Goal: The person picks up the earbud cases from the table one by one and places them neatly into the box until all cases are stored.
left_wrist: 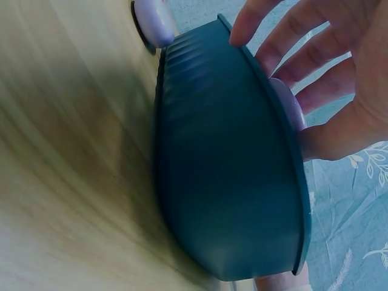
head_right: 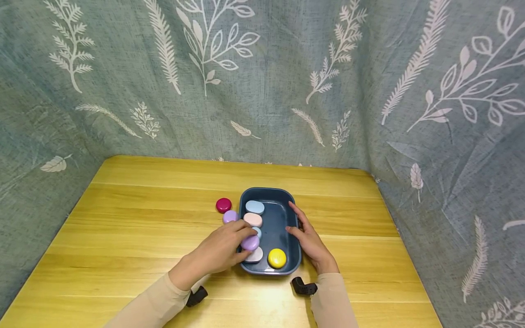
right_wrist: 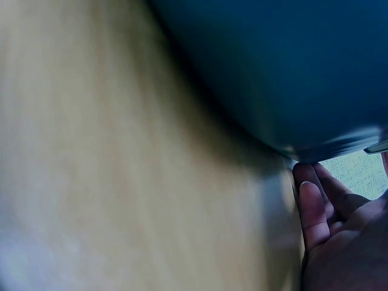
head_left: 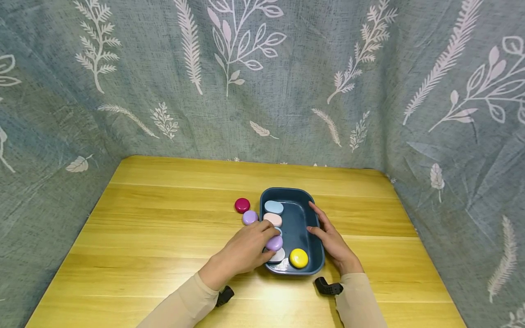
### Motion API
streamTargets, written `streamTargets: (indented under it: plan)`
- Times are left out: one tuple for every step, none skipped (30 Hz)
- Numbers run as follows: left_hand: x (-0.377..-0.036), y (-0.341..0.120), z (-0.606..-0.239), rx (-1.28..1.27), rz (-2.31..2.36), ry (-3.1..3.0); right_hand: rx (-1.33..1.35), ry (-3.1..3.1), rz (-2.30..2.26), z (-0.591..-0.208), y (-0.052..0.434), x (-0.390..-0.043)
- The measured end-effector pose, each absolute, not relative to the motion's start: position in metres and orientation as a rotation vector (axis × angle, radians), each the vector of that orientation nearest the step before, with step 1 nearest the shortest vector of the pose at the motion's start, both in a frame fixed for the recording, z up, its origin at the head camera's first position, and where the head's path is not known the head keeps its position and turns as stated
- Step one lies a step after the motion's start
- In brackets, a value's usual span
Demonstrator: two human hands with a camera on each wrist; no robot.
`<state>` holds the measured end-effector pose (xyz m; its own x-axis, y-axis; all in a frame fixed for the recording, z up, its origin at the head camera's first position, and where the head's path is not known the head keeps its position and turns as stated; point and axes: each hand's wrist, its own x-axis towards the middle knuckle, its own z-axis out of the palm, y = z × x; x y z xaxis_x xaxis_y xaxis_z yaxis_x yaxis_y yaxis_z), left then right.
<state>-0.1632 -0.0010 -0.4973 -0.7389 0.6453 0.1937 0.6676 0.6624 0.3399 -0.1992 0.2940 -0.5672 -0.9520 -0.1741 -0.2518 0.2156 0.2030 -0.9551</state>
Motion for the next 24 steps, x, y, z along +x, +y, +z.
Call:
streamTargets:
  plan:
    - [-0.163,0.0,-0.498,-1.115,-0.611,-2.814,0.04,2.181,-1.806,-0.567,0.294,-0.199]
    - [-0.164,0.0,-0.498,-1.117,-0.613,-2.817,0.041,2.184,-1.803,-0.567,0.294,-0.199]
    - [-0.164,0.001,-0.499,-1.12,-0.613,-2.821,0.04,2.185,-1.802,-0.566,0.294,-0.199]
    - [-0.164,0.001,-0.5,-1.121,-0.613,-2.824,0.042,2.185,-1.801,-0.567,0.294,-0.199]
    - [-0.164,0.002,-0.5,-1.122,-0.613,-2.828,0.041,2.188,-1.799,-0.567,0.295,-0.199]
    - [-0.165,0.002,-0.501,-1.123,-0.612,-2.828,0.042,2.19,-1.797,-0.566,0.295,-0.199]
    - [-0.165,0.003,-0.502,-1.121,-0.611,-2.83,0.041,2.193,-1.795,-0.566,0.295,-0.199]
    - [-0.165,0.004,-0.503,-1.12,-0.609,-2.832,0.04,2.193,-1.797,-0.566,0.295,-0.199]
    - [-0.165,0.004,-0.504,-1.119,-0.608,-2.833,0.039,2.194,-1.797,-0.566,0.295,-0.199]
    - [-0.165,0.005,-0.505,-1.117,-0.606,-2.834,0.039,2.195,-1.796,-0.566,0.294,-0.199]
    - [-0.165,0.006,-0.505,-1.113,-0.603,-2.837,0.039,2.197,-1.794,-0.566,0.294,-0.199]
    - [-0.165,0.006,-0.506,-1.109,-0.601,-2.839,0.04,2.198,-1.793,-0.566,0.294,-0.199]
    - [-0.165,0.007,-0.507,-1.104,-0.597,-2.843,0.039,2.198,-1.792,-0.566,0.294,-0.199]
    - [-0.165,0.008,-0.507,-1.101,-0.592,-2.846,0.039,2.198,-1.79,-0.566,0.294,-0.199]
    - [-0.165,0.008,-0.507,-1.099,-0.586,-2.849,0.039,2.198,-1.789,-0.566,0.294,-0.199]
    - [-0.165,0.009,-0.507,-1.096,-0.581,-2.852,0.037,2.196,-1.791,-0.566,0.294,-0.199]
    - [-0.165,0.01,-0.508,-1.095,-0.577,-2.853,0.037,2.194,-1.792,-0.566,0.295,-0.199]
    - [-0.165,0.011,-0.508,-1.095,-0.575,-2.855,0.036,2.193,-1.792,-0.567,0.295,-0.199]
    - [-0.165,0.011,-0.508,-1.096,-0.571,-2.855,0.034,2.192,-1.793,-0.567,0.295,-0.199]
    - [-0.165,0.012,-0.508,-1.096,-0.567,-2.856,0.033,2.191,-1.794,-0.567,0.295,-0.199]
    - [-0.166,0.013,-0.509,-1.095,-0.563,-2.854,0.032,2.19,-1.794,-0.567,0.295,-0.199]
    - [-0.166,0.014,-0.509,-1.092,-0.558,-2.853,0.032,2.191,-1.794,-0.567,0.295,-0.199]
    - [-0.166,0.015,-0.51,-1.087,-0.551,-2.851,0.033,2.193,-1.79,-0.567,0.295,-0.199]
    - [-0.166,0.016,-0.51,-1.081,-0.545,-2.852,0.032,2.195,-1.788,-0.567,0.295,-0.199]
